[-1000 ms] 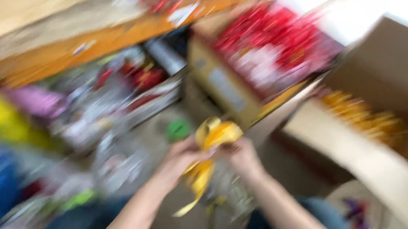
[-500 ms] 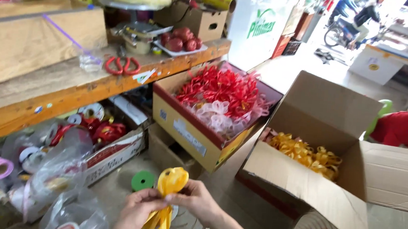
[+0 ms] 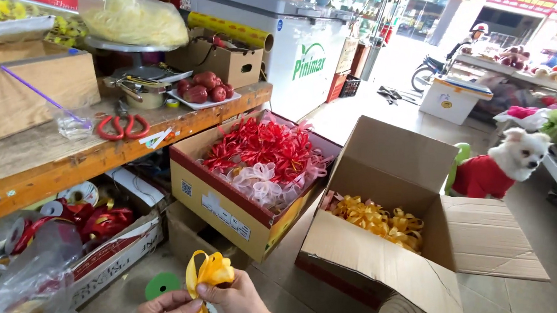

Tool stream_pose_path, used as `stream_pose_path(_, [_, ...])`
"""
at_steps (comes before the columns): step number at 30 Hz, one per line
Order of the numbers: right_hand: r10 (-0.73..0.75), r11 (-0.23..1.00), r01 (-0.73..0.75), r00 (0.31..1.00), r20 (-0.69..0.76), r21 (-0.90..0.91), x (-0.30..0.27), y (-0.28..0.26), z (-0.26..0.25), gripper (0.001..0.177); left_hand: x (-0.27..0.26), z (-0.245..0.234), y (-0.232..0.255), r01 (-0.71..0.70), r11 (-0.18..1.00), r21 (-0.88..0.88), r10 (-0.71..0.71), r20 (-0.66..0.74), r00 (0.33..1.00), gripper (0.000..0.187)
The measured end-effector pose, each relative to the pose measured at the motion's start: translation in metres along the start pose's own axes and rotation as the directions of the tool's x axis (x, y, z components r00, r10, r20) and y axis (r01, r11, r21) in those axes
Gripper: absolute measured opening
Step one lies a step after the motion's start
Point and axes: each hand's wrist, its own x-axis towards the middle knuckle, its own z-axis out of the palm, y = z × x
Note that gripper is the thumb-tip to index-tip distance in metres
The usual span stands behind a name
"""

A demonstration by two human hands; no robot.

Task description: Making a decorative bow from yellow ribbon by folding and looping it.

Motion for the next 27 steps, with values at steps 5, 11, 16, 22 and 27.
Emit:
stream_pose_path(5, [-0.133, 0.958, 0.109, 0.988, -0.074, -0.264, 0.003, -0.004, -0.003, 0.014, 0.019, -0.002, 0.004, -0.059, 0.944, 0.324, 0.063, -0.003, 0.998, 0.025])
stream_pose_path(11, [-0.253, 0.877, 0.263, 0.964, 0.079, -0.403, -0.008, -0.017, -0.007, 0.011, -0.024, -0.015, 0.013, -0.199, 0.912, 0.358, 0.201, 0.030, 0.979, 0.038])
stream_pose_path(16, [-0.268, 0.834, 0.130, 0.945, -0.188, -0.537, 0.024, -0.022, -0.067, 0.023, -0.043, -0.025, 0.062, -0.264, 0.938, 0.223, 0.290, -0.091, 0.953, 0.032])
stream_pose_path(22, [-0.323, 0.596, -0.065, 0.893, -0.313, -0.800, 0.071, 0.068, -0.146, 0.009, -0.057, -0.048, 0.091, -0.339, 0.941, -0.019, 0.333, -0.136, 0.933, 0.021])
stream_pose_path(27, [0.187, 0.259, -0.462, 0.885, -0.426, -0.848, 0.099, 0.260, -0.228, 0.026, -0.056, -0.061, 0.101, -0.347, 0.933, -0.091, 0.318, -0.239, 0.918, 0.021])
